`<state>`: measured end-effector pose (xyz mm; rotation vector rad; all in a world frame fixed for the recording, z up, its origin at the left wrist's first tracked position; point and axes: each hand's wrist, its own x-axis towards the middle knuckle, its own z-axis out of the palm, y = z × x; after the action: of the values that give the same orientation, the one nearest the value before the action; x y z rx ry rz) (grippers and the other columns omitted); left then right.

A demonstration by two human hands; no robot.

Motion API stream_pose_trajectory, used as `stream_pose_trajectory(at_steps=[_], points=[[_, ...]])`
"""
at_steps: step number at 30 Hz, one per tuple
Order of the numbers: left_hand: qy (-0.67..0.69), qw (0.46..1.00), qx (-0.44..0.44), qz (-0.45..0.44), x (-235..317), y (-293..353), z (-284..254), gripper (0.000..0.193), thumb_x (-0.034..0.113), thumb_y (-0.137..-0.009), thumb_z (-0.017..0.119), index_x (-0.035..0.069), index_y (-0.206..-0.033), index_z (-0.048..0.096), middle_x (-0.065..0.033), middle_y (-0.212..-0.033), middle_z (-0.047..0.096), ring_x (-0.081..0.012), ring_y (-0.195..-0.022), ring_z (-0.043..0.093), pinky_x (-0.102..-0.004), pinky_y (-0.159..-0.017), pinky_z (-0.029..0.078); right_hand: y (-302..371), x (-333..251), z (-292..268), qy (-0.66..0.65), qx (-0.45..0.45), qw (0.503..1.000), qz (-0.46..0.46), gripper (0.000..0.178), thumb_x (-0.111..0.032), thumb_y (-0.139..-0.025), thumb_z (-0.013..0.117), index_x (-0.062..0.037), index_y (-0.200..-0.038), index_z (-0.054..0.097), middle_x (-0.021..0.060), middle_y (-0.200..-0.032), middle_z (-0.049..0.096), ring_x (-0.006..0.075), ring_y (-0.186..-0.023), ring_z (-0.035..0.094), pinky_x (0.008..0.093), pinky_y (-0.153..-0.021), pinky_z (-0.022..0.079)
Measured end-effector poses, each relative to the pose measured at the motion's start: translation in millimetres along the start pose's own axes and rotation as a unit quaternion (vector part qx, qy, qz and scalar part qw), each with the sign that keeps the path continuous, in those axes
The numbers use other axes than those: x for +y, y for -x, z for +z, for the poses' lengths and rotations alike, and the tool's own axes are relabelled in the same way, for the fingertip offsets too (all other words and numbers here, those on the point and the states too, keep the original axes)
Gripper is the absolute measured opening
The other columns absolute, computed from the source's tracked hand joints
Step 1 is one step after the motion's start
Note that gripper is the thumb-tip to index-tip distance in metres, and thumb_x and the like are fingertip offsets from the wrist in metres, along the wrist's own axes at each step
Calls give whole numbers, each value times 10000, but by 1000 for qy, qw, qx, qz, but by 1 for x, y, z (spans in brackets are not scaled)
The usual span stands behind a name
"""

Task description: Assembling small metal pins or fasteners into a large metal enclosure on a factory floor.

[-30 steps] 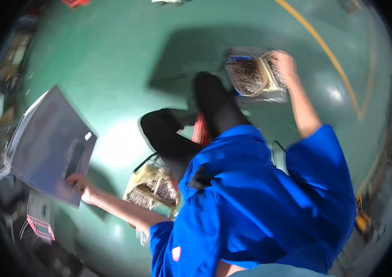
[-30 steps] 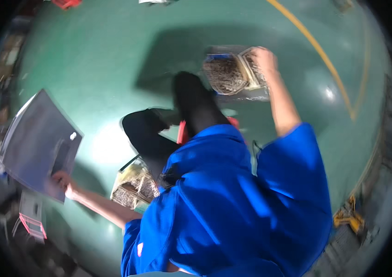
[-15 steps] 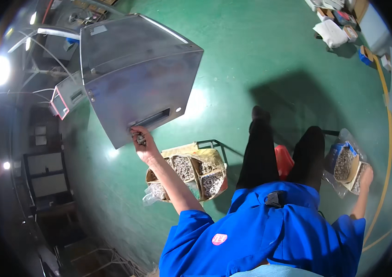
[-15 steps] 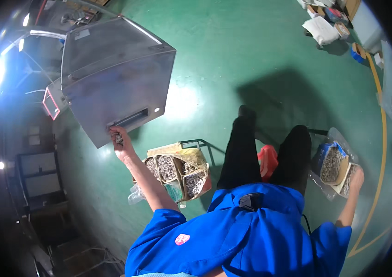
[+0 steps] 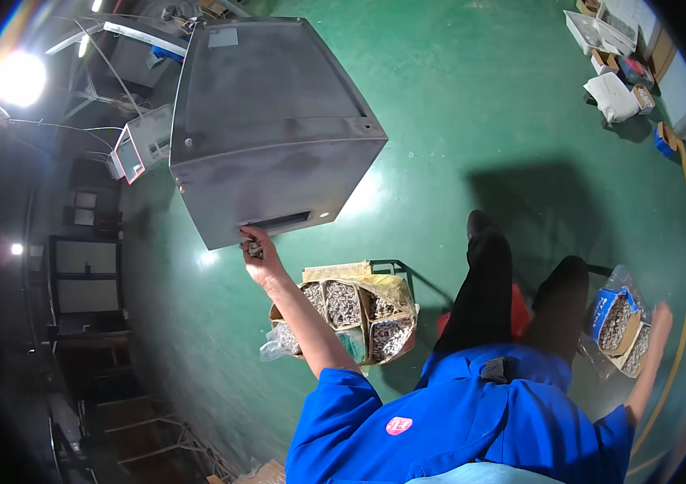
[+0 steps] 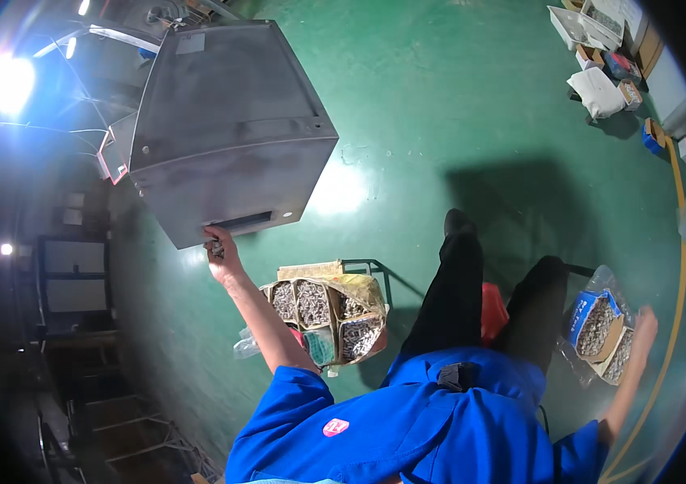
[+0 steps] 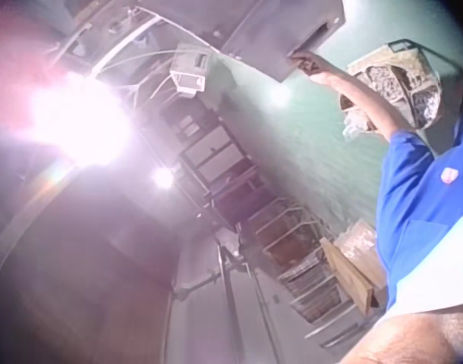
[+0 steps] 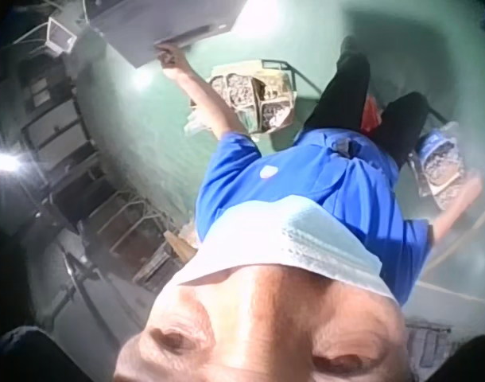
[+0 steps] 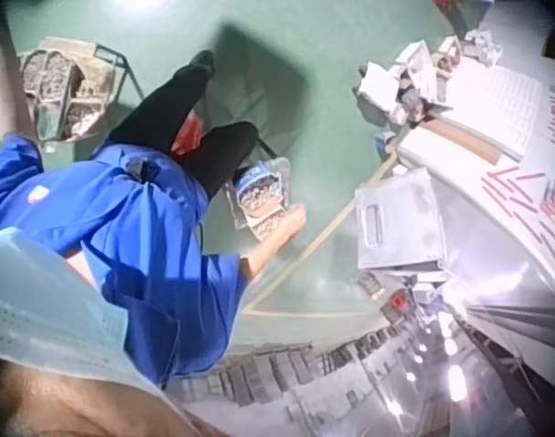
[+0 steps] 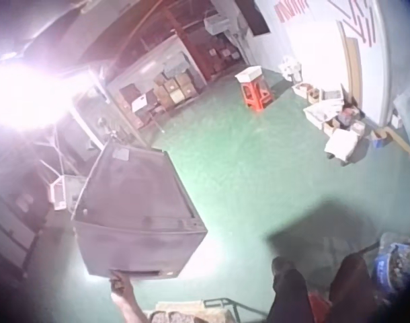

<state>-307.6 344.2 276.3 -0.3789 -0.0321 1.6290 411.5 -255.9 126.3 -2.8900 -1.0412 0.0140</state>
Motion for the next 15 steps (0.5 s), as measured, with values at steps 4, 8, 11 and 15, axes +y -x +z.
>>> stream_pose_trajectory(at_steps=[4,8,11,15], points=[[39,996,19,-75,-2,-13,2,128,-38,-828,439,-57,-900,544,-180,-939,568,-303,-943,541,-472,-886,513,-80,-215,-65,-336,-1,940,-53,85,-44,-816,611,1,-855,551,73,-681,565,133,-597,518,269,-566,413],[39,996,28,-74,10,-32,-3,107,-12,-834,457,-41,-883,547,-188,-911,572,-318,-918,555,-480,-887,509,-134,-413,-97,-579,-125,772,-232,68,-12,-814,589,49,-827,616,56,-786,618,87,-664,546,230,-607,441],[48,996,20,-70,16,-40,-7,87,-11,-833,451,-38,-835,533,-197,-927,577,-338,-933,554,-481,-892,507,-141,-548,-121,-678,-172,646,-305,73,-30,-818,620,34,-852,624,40,-749,623,95,-667,583,232,-613,478],[48,994,11,-95,19,-39,-8,91,-17,-831,442,-48,-825,528,-210,-975,572,-346,-947,555,-481,-895,508,-140,-659,-128,-682,-138,633,-340,47,-36,-800,638,9,-791,650,58,-703,656,107,-639,618,250,-553,510]])
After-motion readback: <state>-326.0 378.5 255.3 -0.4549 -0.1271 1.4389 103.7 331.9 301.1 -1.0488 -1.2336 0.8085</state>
